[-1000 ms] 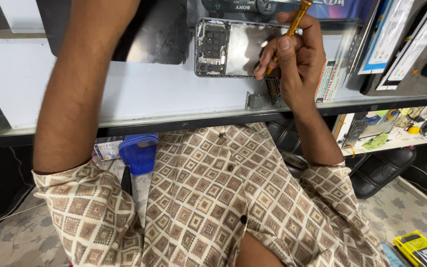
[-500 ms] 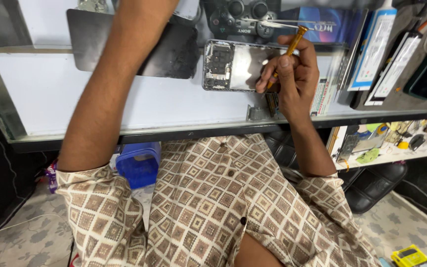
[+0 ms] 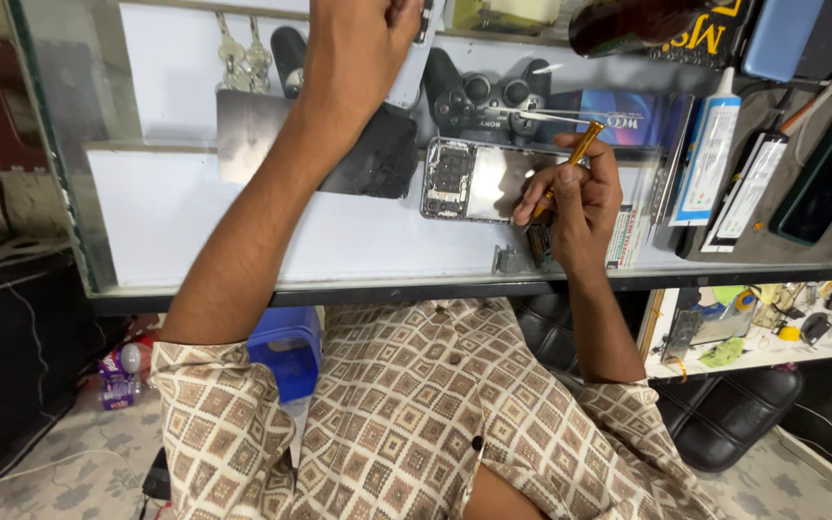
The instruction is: The person uses a screwdriver and tweezers to remove screws and small components from a disassembled mobile phone. The person works on the phone's internal frame, carefully extracting parts and placing them on the work surface.
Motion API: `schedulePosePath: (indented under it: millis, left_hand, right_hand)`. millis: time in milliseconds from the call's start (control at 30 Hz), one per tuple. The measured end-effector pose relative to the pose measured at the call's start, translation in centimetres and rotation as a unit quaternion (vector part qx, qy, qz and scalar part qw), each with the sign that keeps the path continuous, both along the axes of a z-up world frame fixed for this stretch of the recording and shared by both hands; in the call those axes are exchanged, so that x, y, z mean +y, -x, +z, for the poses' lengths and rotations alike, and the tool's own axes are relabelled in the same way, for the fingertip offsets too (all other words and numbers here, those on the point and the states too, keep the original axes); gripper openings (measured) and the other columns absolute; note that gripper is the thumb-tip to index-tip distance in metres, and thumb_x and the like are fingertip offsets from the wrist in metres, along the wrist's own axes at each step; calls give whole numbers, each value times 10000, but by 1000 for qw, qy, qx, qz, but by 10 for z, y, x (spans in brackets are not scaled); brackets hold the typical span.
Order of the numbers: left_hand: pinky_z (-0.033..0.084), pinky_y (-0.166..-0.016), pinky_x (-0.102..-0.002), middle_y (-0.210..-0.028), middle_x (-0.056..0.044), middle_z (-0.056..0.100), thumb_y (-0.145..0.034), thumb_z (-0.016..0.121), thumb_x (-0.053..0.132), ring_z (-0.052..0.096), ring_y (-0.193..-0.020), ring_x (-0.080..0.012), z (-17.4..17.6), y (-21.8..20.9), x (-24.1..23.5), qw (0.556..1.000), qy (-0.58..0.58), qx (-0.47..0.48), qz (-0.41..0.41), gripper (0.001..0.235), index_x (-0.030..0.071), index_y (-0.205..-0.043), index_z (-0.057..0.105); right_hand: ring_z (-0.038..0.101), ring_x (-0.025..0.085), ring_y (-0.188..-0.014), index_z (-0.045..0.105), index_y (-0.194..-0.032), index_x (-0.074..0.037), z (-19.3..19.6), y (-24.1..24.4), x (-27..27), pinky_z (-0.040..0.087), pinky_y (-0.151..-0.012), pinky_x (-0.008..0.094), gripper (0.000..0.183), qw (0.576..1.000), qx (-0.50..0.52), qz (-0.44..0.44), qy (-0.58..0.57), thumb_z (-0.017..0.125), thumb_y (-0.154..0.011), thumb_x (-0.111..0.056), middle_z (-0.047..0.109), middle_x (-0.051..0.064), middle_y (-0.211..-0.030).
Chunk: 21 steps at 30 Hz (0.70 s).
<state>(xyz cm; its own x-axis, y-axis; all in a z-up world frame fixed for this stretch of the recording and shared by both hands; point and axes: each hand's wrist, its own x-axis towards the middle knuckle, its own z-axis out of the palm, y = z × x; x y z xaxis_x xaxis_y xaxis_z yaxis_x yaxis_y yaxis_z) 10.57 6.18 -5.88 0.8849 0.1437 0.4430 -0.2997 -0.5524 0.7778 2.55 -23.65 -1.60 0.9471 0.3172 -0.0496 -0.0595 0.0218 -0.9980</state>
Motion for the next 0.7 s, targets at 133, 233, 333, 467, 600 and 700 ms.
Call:
schedulePosePath:
  millis: [133, 233, 333, 467, 600, 700]
  left_hand:
    - [488, -572, -386, -721, -153, 636, -929, 790, 25, 649, -621, -292, 15, 2, 1, 999, 46, -2, -10, 197, -36, -869, 612]
    - [480, -579, -388, -728, -162, 615, -919, 777, -5, 626, -620, -294, 25, 3, 2, 999, 50, -2, -18, 183, -42, -900, 599]
    - [450, -572, -388, -692, -161, 582, -955, 760, -2, 588, -583, -279, 27, 3, 3, 998, 50, 24, -26, 216, -45, -863, 570]
    - [415, -565, -389, -666, -157, 565, -996, 729, 2, 554, -556, -275, 23, 0, 4, 999, 50, -4, -21, 220, -48, -844, 578]
    - [431, -557, -392, -661, -131, 583, -1000, 696, 27, 587, -558, -264, 16, 2, 3, 996, 89, -3, -12, 153, -45, -886, 623]
    - [393, -547, -459, -604, -148, 556, -965, 799, 109, 537, -527, -337, 8, -1, 0, 997, -9, -23, 77, 262, -27, -805, 642]
  right_hand:
    - [683, 182, -638, 436, -1374, 1, 2, 0, 0, 596, -622, 290, 298, 1000, 4, -4, -4, 471, -1180, -222, 647, 131, -837]
    - [681, 180, -632, 436, -1379, -2, 3, 0, 0, 589, -611, 281, 306, 1000, 4, -2, -7, 474, -1179, -231, 651, 132, -839]
    - [684, 180, -631, 439, -1374, -2, 2, 1, -1, 586, -617, 286, 308, 1000, 11, -3, -9, 477, -1178, -236, 655, 134, -837]
    - [687, 180, -627, 442, -1366, 0, 1, 0, -2, 587, -576, 270, 311, 1000, 4, -3, -14, 480, -1173, -241, 657, 138, -835]
    - [682, 191, -624, 440, -1343, -35, 0, 0, -2, 582, -583, 275, 270, 1000, 10, -9, -23, 476, -1183, -248, 654, 151, -807]
    - [682, 208, -641, 424, -1336, -73, -2, 5, -6, 585, -611, 286, 229, 998, 17, -7, -57, 469, -1201, -253, 664, 167, -770]
